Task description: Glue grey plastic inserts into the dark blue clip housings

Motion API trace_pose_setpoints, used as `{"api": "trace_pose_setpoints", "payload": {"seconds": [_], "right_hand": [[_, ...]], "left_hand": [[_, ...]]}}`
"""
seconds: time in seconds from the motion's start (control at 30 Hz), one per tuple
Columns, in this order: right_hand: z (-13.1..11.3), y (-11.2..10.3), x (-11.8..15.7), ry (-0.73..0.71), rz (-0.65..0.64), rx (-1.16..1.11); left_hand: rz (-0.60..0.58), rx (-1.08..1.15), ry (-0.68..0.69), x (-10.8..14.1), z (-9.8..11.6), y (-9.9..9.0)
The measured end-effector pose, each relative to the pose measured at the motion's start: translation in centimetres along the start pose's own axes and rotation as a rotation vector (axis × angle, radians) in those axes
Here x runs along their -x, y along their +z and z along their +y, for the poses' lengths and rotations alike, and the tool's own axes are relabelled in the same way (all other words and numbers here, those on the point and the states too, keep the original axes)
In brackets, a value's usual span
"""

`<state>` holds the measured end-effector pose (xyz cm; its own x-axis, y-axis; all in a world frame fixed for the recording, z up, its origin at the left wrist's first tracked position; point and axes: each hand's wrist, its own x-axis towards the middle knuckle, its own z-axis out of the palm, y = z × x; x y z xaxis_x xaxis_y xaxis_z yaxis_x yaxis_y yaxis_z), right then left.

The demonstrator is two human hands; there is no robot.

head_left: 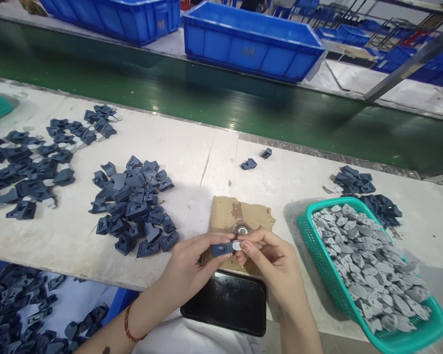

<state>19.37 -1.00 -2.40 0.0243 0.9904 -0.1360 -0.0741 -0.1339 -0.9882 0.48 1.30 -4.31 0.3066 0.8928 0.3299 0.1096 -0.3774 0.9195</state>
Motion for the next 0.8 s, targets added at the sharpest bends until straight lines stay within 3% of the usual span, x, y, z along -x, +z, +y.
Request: {"api": "trace_pose_setpoints", "payload": {"seconds": [0.3, 0.5, 0.7, 0.8], "right_hand": [[-0.5, 0.9, -0.2, -0.035, -0.032, 0.021], [-0.4, 1.4, -0.1, -0.075, 0.027, 0.055], [-0.8, 0.8, 1.0, -0.177, 0.109, 0.285], [-1.1, 0.8, 2.0, -0.221, 0.161, 0.379]], "left_hand": [[0.062, 0.011, 0.021, -0.5, 0.7, -0.3], [0.079, 0.021, 0.004, -0.1, 0.3, -0.1], [-0.02, 0.227, -0.114, 0.0, 0.1, -0.1], [-0.012, 0.226, -0.13, -0.2, 0.3, -0.4]]}}
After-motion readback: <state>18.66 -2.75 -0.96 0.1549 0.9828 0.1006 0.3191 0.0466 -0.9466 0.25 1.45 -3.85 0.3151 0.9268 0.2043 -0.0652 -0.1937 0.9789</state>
